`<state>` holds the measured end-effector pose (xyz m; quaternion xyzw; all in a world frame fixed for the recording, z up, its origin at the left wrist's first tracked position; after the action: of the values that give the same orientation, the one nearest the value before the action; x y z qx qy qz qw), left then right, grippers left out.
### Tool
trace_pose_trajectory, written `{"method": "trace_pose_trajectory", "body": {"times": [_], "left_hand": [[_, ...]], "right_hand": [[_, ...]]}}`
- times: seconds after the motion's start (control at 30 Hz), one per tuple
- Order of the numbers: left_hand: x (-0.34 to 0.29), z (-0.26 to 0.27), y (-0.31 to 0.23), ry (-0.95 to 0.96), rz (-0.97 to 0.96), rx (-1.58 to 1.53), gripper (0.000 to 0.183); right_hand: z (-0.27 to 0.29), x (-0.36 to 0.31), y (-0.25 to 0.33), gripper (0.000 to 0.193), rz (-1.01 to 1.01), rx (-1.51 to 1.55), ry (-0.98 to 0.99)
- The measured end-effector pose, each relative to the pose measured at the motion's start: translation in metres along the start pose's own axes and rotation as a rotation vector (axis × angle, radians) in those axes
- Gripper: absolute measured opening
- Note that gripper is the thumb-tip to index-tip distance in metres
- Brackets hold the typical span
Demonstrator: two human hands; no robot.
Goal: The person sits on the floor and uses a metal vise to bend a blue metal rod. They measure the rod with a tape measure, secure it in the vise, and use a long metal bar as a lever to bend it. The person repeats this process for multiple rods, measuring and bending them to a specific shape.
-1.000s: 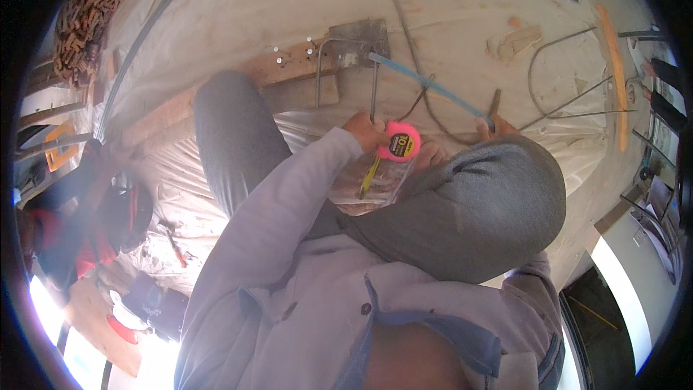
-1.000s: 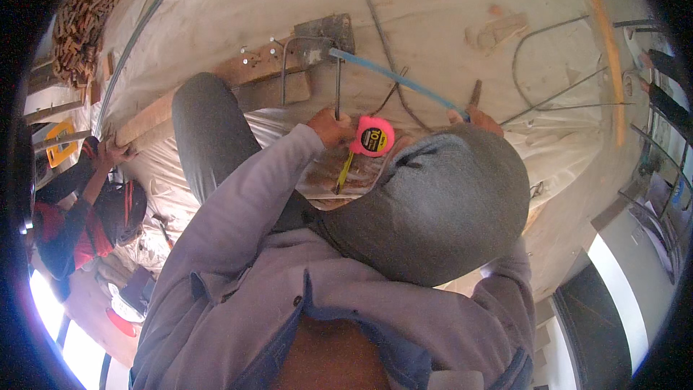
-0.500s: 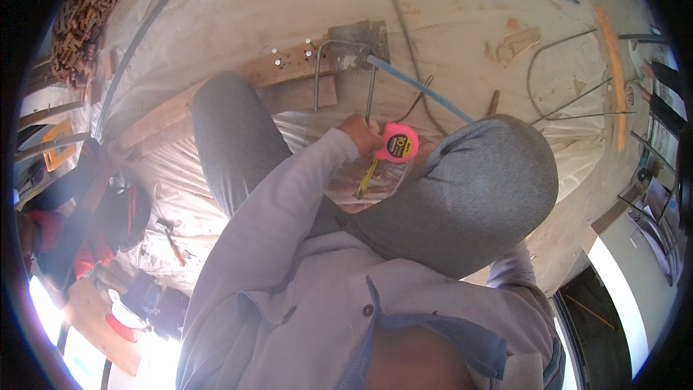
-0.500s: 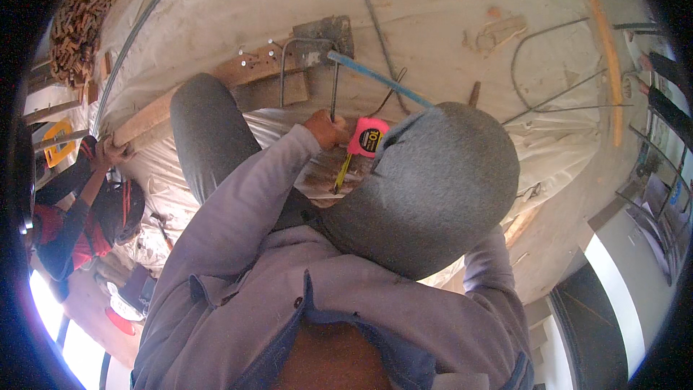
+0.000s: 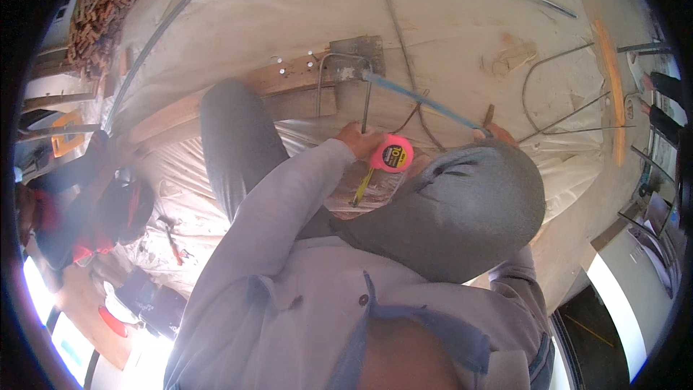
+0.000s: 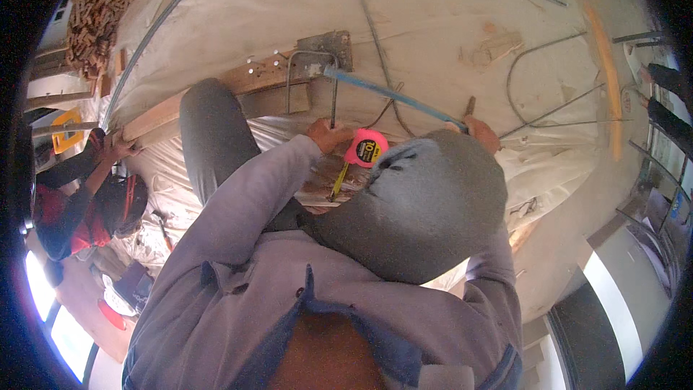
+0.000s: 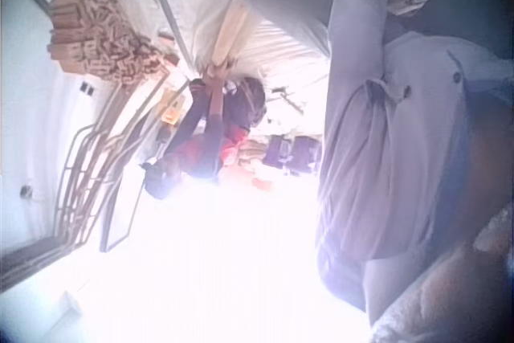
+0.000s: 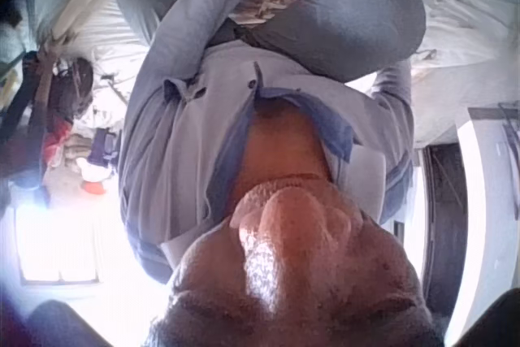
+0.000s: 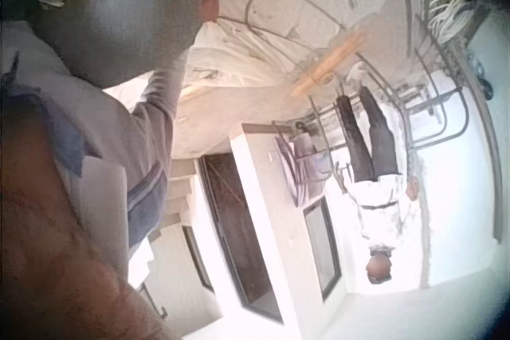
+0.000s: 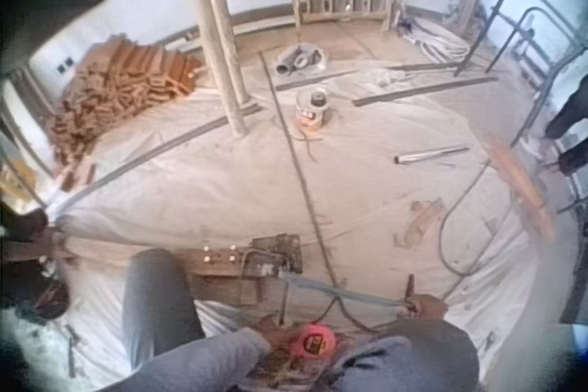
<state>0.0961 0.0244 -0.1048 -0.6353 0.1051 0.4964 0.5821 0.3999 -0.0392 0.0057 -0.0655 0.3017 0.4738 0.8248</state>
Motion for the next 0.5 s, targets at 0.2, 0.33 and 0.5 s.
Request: {"method": "trace_pose_trajectory", "body": {"times": [0.2, 0.33, 0.5], "left_hand": [[0.001, -0.03, 0.016, 0.243, -0.094, -0.902, 0.041], [-0.003, -0.011, 0.002, 0.182, -0.156, -0.551, 0.043], [0.003, -0.008, -0.038, 0.073, -0.223, -0.174, 0.044]], "right_hand": [[-0.032, -0.033, 0.002, 0.052, 0.043, 0.203, -0.132], [-0.078, -0.059, 0.0, 0.052, 0.018, 0.469, -0.081], [-0.105, -0.036, 0.004, 0.051, 0.027, 0.979, 0.082]]}}
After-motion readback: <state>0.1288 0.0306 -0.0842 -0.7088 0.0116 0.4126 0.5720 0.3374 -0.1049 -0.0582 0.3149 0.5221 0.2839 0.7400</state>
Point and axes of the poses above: each hand's wrist, its own x-axis towards the middle knuckle, its own z-axis out of the back of the hand, y = z × x, the point moved 10 cm from there along x, towards the middle knuckle, and after that the axes turned 6 degrees about y, right-handed, at the moved point
